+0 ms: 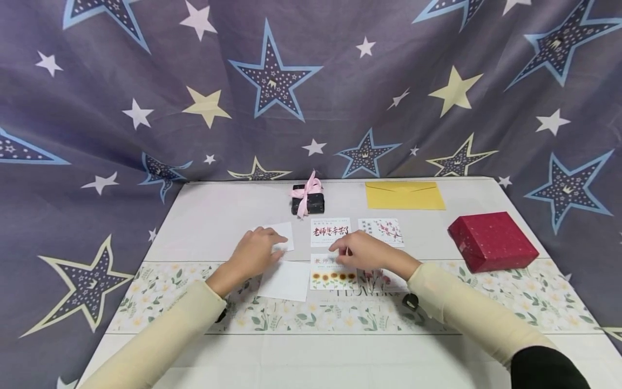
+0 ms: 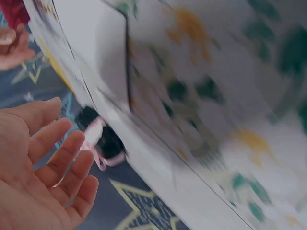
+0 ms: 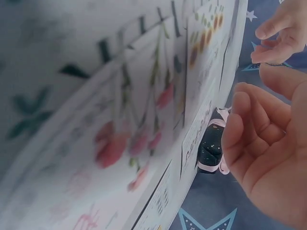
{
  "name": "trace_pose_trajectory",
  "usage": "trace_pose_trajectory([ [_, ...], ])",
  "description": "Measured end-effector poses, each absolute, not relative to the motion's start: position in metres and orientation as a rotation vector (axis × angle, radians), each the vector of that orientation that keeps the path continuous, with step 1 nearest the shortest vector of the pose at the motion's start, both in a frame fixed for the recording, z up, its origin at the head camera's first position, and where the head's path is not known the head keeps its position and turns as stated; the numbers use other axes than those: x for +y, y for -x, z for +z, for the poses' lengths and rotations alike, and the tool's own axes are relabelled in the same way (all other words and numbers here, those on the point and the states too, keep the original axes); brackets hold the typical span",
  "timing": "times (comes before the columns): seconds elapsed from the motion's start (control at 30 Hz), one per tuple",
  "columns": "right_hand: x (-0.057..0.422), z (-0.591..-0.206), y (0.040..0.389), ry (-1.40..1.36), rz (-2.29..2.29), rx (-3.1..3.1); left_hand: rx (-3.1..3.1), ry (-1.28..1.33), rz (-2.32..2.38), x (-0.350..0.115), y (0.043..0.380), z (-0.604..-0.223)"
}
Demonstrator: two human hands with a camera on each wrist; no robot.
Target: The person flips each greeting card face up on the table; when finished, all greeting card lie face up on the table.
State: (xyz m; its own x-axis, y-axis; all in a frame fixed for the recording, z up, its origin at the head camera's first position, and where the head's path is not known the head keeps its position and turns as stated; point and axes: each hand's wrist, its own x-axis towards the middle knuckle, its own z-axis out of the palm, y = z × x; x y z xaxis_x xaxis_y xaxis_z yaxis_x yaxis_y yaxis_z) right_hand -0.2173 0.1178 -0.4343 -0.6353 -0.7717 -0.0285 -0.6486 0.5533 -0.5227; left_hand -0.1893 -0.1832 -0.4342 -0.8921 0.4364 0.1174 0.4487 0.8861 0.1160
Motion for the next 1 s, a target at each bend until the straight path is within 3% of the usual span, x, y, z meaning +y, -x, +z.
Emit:
trace_pose_trajectory([
  [0.57, 0.053, -0.445, 0.260, 1.048, -0.869, 2.587, -3.120, 0.377, -0.350, -0.259, 0.186, -0.443],
  [1.0, 0.006, -0.459, 0.294, 0.906, -0.803, 2.671, -3.145, 0.454, -0.299, -0.264, 0.196, -0.461],
])
